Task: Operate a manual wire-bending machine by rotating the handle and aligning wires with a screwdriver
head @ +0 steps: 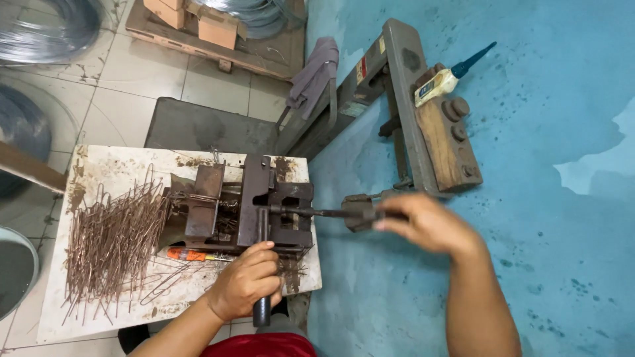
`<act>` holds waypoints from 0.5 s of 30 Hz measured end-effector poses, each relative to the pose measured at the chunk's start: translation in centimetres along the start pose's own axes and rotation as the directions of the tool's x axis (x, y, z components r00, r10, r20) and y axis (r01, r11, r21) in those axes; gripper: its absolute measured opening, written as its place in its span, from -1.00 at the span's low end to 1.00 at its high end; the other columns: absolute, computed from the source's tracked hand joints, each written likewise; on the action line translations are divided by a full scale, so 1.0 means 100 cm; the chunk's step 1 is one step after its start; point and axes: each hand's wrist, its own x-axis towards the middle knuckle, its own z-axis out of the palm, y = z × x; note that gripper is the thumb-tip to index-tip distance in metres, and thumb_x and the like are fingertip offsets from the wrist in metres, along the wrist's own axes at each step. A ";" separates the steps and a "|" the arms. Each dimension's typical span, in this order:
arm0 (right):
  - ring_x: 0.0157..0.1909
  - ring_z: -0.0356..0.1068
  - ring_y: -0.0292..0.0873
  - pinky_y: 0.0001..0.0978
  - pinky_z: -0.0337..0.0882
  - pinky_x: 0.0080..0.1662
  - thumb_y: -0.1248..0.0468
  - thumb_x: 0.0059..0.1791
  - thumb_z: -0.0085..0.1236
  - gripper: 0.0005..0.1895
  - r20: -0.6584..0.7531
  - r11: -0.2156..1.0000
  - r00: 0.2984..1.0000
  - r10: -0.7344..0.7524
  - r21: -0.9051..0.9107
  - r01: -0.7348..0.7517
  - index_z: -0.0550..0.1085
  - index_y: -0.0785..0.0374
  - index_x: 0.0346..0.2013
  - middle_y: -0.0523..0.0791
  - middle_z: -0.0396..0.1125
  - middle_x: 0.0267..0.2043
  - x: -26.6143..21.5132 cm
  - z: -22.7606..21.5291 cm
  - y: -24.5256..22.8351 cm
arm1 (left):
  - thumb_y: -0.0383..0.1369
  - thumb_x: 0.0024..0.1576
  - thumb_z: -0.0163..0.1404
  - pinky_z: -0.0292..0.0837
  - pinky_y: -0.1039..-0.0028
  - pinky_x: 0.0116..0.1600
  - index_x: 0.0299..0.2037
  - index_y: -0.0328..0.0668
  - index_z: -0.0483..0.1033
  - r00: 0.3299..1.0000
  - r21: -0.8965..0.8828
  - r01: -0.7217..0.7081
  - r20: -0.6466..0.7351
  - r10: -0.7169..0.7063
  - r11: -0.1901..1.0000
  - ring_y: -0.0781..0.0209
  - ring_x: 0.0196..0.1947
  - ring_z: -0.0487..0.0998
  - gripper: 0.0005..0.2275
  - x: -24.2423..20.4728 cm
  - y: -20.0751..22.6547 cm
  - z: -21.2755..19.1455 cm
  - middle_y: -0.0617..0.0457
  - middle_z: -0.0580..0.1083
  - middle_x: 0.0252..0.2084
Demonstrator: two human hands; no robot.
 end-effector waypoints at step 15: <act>0.04 0.42 0.07 -0.16 0.40 0.00 -0.02 0.04 0.04 -0.57 0.336 0.968 0.921 0.197 -0.218 -0.128 0.50 0.18 0.05 0.01 0.42 0.08 0.141 0.206 0.064 | -0.45 0.15 0.00 0.34 0.02 0.27 -0.49 -0.22 0.41 1.000 0.038 -0.010 -0.010 0.010 0.999 0.00 -0.25 0.45 -0.84 0.009 0.002 -0.007 0.01 0.30 -0.47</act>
